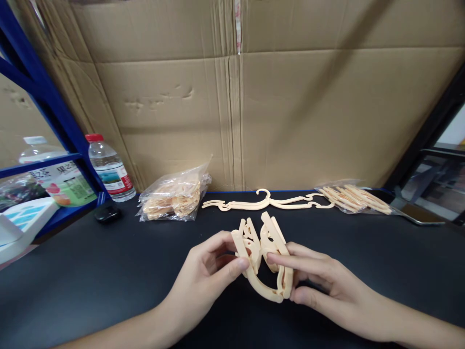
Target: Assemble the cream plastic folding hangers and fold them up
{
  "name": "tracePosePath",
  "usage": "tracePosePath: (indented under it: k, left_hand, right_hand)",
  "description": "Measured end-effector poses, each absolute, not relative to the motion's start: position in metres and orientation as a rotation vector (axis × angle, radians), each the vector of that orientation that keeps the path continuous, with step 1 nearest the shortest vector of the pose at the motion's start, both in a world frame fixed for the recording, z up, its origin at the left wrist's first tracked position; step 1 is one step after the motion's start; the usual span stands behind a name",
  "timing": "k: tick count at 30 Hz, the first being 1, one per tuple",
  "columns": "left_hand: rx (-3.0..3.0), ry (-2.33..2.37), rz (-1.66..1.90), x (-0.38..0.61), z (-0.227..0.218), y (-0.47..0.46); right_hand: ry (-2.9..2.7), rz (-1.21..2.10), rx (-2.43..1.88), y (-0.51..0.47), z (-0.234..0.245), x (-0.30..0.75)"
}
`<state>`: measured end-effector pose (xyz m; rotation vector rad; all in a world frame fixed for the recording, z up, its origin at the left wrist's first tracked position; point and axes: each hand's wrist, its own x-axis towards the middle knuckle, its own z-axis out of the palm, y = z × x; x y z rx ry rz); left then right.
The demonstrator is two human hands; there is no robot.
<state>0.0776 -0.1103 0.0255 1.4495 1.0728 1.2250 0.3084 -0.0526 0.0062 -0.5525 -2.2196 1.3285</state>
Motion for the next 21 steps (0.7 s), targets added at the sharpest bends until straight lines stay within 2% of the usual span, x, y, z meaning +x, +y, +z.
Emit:
tracePosePath:
  k: [4,11,21]
  left_hand:
    - [1.445,1.039,1.220,0.078,0.026,-0.109]
    - [1.388,1.051,1.209,0.079,0.021,-0.107]
    - [1.327,1.120,1.187,0.078,0.016,-0.108]
  right_hand:
    - [-2.244,1.306,-0.598,-0.053,0.004,0.311]
    - [-2.441,1.002,-0.613,-0.058,0.006,0.319]
    - [-2.470,1.123,-0.512,-0.062,0.022,0.312]
